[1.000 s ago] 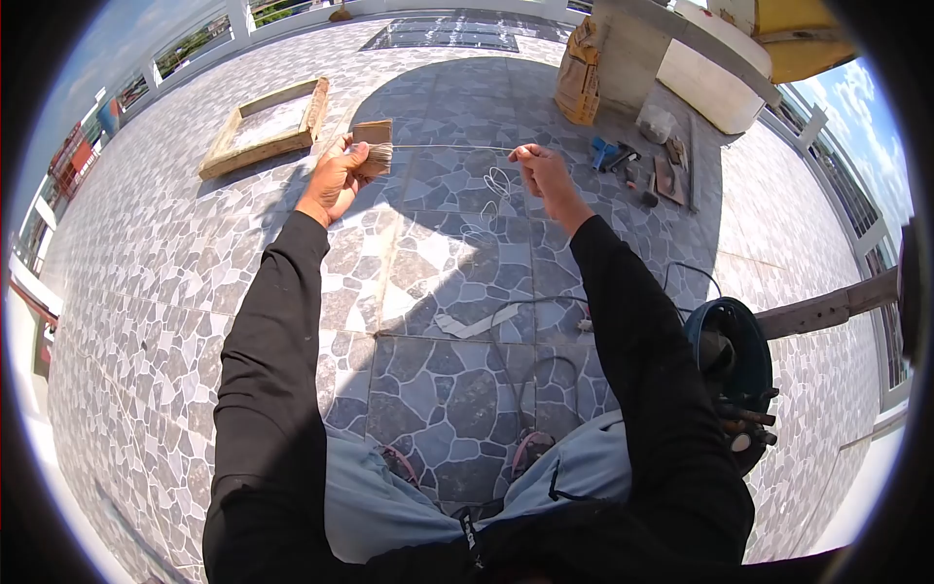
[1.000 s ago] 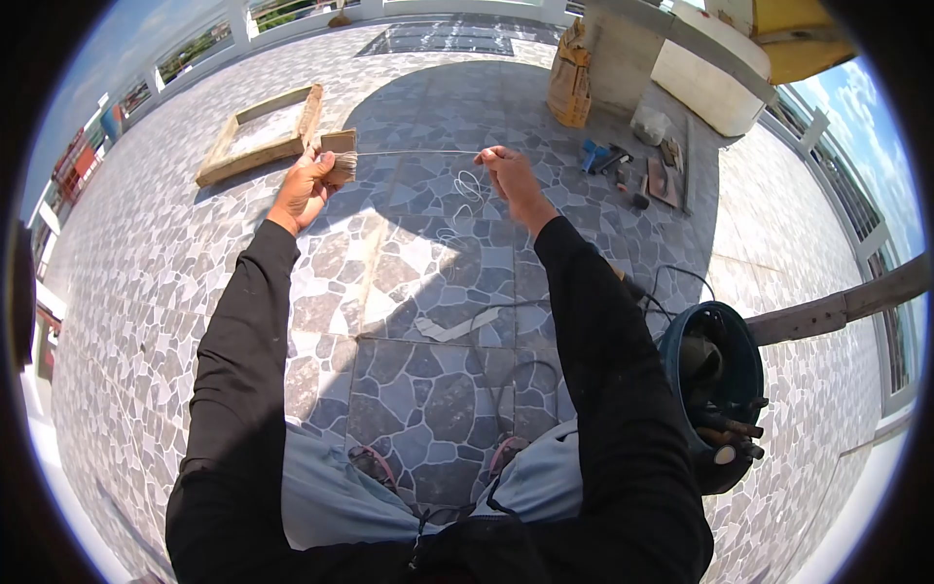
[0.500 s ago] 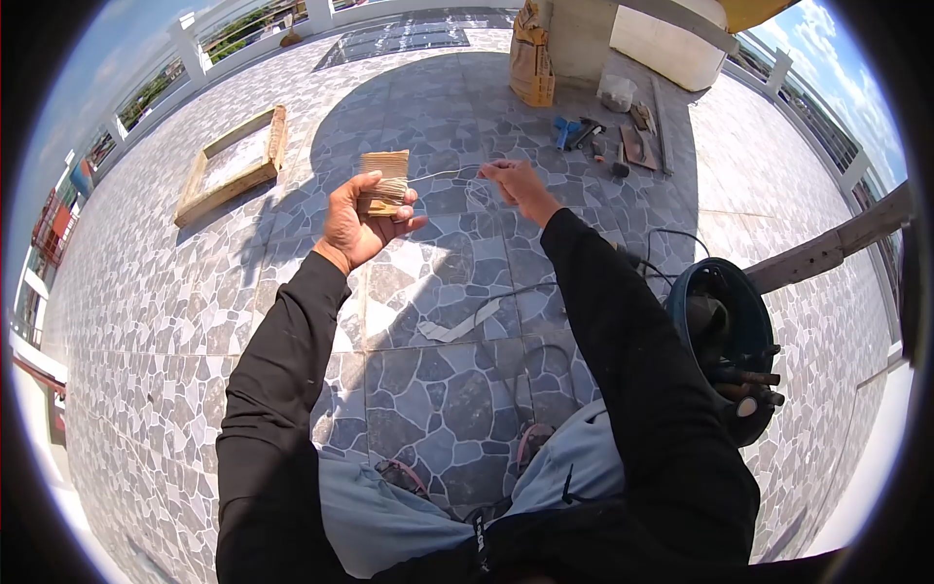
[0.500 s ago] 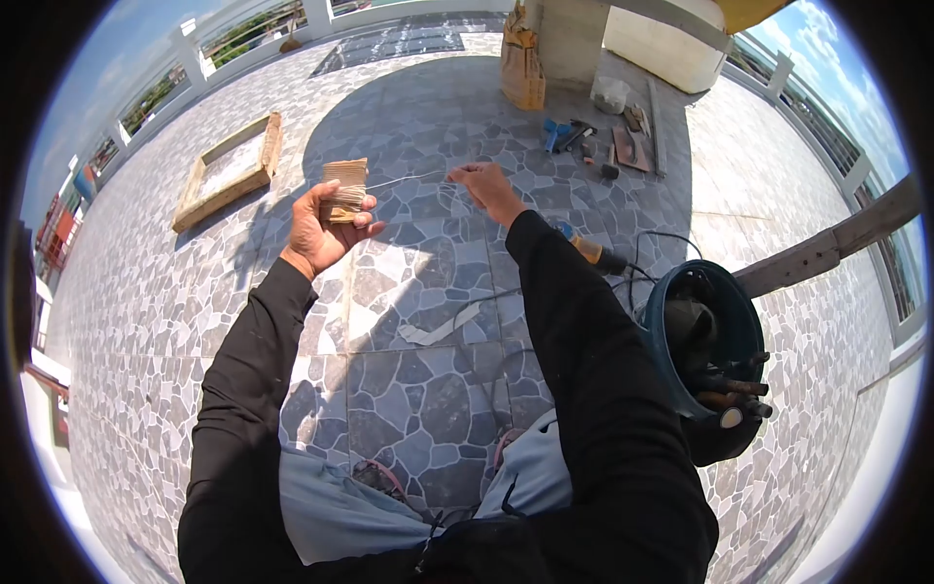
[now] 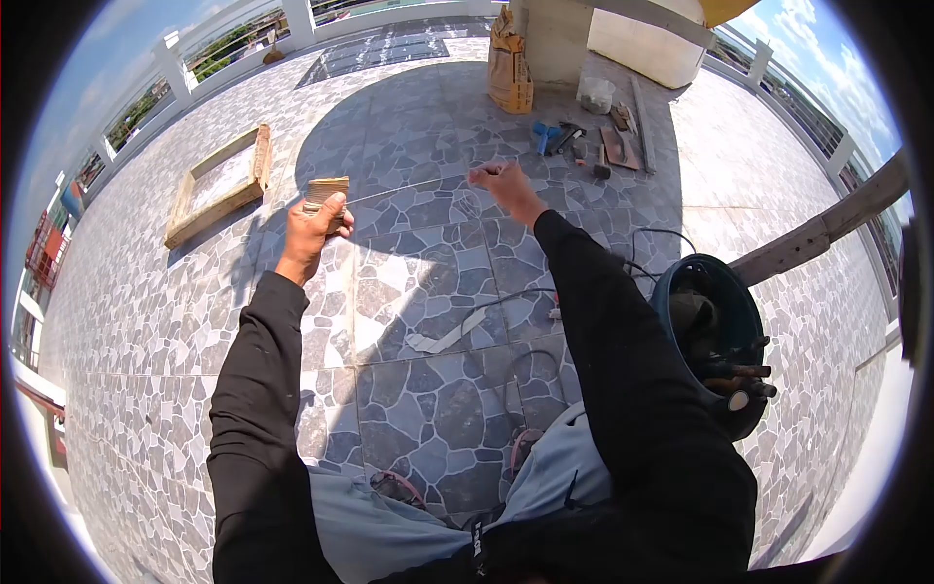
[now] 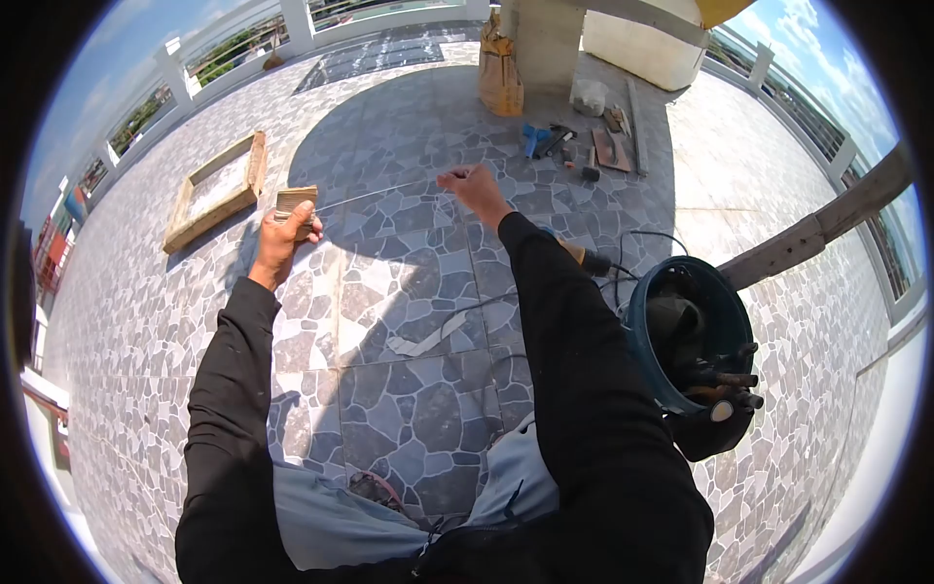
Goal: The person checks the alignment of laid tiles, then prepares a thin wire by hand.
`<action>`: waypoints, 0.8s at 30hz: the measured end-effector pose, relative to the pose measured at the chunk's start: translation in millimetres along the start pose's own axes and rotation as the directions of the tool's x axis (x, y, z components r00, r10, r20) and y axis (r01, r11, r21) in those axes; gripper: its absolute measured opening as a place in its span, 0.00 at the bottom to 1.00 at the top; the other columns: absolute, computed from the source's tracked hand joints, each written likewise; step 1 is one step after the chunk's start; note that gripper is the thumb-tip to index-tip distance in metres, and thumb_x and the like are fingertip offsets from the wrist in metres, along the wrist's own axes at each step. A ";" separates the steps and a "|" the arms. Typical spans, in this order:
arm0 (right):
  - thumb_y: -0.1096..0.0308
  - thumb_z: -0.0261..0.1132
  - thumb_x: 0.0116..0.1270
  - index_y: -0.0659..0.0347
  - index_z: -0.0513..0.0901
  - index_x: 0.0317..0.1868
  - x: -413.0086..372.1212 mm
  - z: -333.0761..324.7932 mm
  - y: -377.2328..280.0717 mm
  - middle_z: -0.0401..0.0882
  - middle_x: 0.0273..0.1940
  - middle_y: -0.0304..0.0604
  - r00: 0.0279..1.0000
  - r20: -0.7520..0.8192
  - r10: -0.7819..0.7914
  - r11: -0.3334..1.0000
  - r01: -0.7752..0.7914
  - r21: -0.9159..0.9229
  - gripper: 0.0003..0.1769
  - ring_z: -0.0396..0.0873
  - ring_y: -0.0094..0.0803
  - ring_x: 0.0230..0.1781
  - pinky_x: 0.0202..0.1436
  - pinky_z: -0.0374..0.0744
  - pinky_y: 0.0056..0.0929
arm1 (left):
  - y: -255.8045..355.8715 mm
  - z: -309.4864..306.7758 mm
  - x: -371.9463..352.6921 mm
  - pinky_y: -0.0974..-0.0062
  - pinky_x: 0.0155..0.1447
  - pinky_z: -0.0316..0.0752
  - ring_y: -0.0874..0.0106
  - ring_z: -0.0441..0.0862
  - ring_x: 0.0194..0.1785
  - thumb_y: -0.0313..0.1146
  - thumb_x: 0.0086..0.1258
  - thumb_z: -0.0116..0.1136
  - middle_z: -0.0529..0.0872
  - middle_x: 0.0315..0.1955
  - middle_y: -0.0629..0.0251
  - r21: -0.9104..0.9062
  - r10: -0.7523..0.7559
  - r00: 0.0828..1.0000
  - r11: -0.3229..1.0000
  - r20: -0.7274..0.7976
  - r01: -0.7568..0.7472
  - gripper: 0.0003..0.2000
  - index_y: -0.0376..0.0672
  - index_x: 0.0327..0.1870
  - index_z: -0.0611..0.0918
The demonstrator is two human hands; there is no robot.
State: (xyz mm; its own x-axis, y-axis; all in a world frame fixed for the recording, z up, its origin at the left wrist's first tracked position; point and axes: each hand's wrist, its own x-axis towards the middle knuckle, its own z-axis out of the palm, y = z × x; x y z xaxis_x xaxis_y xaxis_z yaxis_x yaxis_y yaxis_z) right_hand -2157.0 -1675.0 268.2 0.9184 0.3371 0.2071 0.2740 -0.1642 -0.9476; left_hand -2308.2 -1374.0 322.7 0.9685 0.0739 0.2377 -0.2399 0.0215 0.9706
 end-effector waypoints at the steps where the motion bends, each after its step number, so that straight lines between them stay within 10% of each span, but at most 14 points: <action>1: 0.59 0.66 0.68 0.64 0.87 0.37 6.0 -7.9 -2.5 0.74 0.19 0.29 0.997 -0.048 -0.067 0.993 0.062 -0.102 0.14 0.66 0.13 0.20 0.23 0.63 0.20 | -16.9 -11.5 1.1 0.79 0.32 0.80 0.77 0.81 0.24 0.38 0.69 0.63 0.84 0.25 0.64 -0.002 -0.017 0.994 1.000 -0.112 0.017 0.10 0.39 0.38 0.81; 7: 0.59 0.65 0.68 0.66 0.87 0.37 -9.2 28.0 -3.2 0.74 0.18 0.30 0.992 0.059 -0.110 0.994 0.111 -0.015 0.16 0.69 0.19 0.20 0.24 0.66 0.25 | -22.6 -38.9 10.9 0.78 0.34 0.81 0.78 0.80 0.23 0.43 0.68 0.64 0.82 0.25 0.65 -0.113 -0.138 0.942 0.988 -0.304 0.108 0.15 0.39 0.43 0.81; 10: 0.59 0.64 0.69 0.65 0.87 0.35 -4.6 7.6 10.8 0.75 0.19 0.31 0.985 0.139 0.099 0.989 -0.114 0.099 0.16 0.68 0.19 0.19 0.23 0.66 0.26 | 13.3 5.2 -21.8 0.70 0.43 0.80 0.77 0.78 0.26 0.51 0.68 0.62 0.81 0.27 0.65 -0.346 -0.112 0.964 0.918 0.243 0.194 0.27 0.39 0.58 0.74; 15: 0.59 0.64 0.68 0.64 0.87 0.31 -15.5 83.4 0.4 0.73 0.17 0.32 0.953 0.276 -0.124 0.982 0.077 0.175 0.16 0.63 0.16 0.14 0.17 0.59 0.25 | 13.4 121.7 -76.0 0.64 0.47 0.77 0.72 0.76 0.25 0.54 0.69 0.57 0.80 0.27 0.62 -0.430 -0.048 0.630 0.691 0.775 0.582 0.29 0.38 0.60 0.70; 17: 0.58 0.65 0.68 0.64 0.87 0.31 -9.9 68.7 14.5 0.72 0.17 0.32 0.923 0.238 -0.304 0.951 0.277 0.140 0.16 0.62 0.15 0.13 0.16 0.57 0.25 | 21.6 101.9 -59.8 0.68 0.40 0.79 0.72 0.77 0.24 0.46 0.72 0.57 0.80 0.24 0.61 -0.219 -0.140 0.726 0.900 0.673 0.377 0.23 0.36 0.58 0.73; 19: 0.56 0.66 0.66 0.65 0.87 0.31 -10.0 6.8 37.1 0.77 0.18 0.34 0.995 0.055 0.089 0.996 -0.089 -0.011 0.18 0.68 0.19 0.16 0.20 0.66 0.28 | 31.0 30.5 -27.0 0.74 0.38 0.80 0.76 0.79 0.26 0.41 0.69 0.62 0.79 0.23 0.65 -0.103 -0.154 0.975 0.980 0.159 0.171 0.20 0.36 0.54 0.77; 24: 0.56 0.66 0.65 0.64 0.88 0.31 -2.6 13.6 20.7 0.79 0.19 0.42 0.987 -0.120 -0.106 0.977 0.081 -0.195 0.17 0.73 0.26 0.19 0.27 0.73 0.30 | -46.3 -46.5 -13.5 0.77 0.33 0.82 0.75 0.82 0.25 0.40 0.67 0.65 0.84 0.27 0.62 -0.026 -0.186 0.978 0.983 -0.094 0.184 0.16 0.38 0.48 0.80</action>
State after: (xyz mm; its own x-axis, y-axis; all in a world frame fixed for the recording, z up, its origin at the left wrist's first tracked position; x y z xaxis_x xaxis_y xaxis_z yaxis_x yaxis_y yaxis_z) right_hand -2157.6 -1666.6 244.8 0.9118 0.2390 0.3339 0.3980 -0.3140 -0.8620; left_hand -2313.2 -1329.6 272.8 0.9856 0.1622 0.0486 -0.0590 0.0601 0.9964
